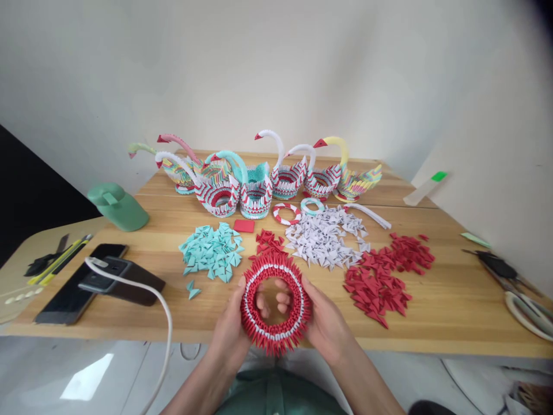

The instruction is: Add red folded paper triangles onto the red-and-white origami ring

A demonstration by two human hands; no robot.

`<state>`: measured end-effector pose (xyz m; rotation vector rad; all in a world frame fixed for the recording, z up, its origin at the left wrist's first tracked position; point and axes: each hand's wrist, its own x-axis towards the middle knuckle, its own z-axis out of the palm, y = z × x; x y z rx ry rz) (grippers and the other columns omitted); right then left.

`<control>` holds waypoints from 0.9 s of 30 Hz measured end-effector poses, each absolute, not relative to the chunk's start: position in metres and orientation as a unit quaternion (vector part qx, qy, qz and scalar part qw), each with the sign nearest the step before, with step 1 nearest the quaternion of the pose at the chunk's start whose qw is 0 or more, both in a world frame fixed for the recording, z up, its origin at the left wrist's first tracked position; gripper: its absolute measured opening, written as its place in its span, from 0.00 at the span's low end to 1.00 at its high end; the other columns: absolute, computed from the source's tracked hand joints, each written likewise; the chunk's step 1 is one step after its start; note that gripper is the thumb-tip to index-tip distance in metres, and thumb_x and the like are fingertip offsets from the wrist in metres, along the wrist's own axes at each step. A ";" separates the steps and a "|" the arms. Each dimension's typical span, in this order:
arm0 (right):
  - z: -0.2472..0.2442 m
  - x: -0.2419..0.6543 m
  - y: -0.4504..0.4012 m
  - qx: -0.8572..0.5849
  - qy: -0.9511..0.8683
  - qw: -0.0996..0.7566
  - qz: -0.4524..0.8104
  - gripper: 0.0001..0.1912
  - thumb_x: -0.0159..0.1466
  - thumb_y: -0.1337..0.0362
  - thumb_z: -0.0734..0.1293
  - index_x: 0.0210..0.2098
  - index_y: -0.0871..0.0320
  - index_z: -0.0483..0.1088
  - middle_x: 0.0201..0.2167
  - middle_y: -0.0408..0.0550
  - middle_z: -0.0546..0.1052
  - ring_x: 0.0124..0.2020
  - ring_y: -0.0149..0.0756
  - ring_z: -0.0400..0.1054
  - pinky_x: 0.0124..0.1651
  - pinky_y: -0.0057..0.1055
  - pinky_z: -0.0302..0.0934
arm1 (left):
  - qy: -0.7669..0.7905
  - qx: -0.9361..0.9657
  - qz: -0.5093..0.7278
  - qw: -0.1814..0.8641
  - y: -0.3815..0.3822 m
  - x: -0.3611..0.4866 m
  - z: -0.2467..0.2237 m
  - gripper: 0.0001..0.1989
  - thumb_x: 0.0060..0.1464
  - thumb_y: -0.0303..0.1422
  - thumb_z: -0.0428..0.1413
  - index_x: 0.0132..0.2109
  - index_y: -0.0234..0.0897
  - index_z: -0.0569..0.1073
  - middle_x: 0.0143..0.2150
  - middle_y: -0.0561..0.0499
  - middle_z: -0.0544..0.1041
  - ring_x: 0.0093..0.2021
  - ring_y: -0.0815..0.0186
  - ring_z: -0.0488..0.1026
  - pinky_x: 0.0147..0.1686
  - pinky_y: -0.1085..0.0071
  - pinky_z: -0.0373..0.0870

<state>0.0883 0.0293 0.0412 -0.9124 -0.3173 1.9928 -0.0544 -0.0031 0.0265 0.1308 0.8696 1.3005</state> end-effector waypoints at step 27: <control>0.041 0.095 0.016 -0.383 -0.227 0.435 0.783 0.17 0.57 0.56 0.74 0.41 0.60 0.77 0.37 0.54 0.82 0.35 0.40 0.75 0.38 0.33 0.69 | 0.400 0.091 0.603 0.684 -0.005 -0.059 0.036 0.24 0.57 0.51 0.49 0.31 0.33 0.72 0.20 0.51 0.70 0.23 0.68 0.66 0.25 0.74 0.63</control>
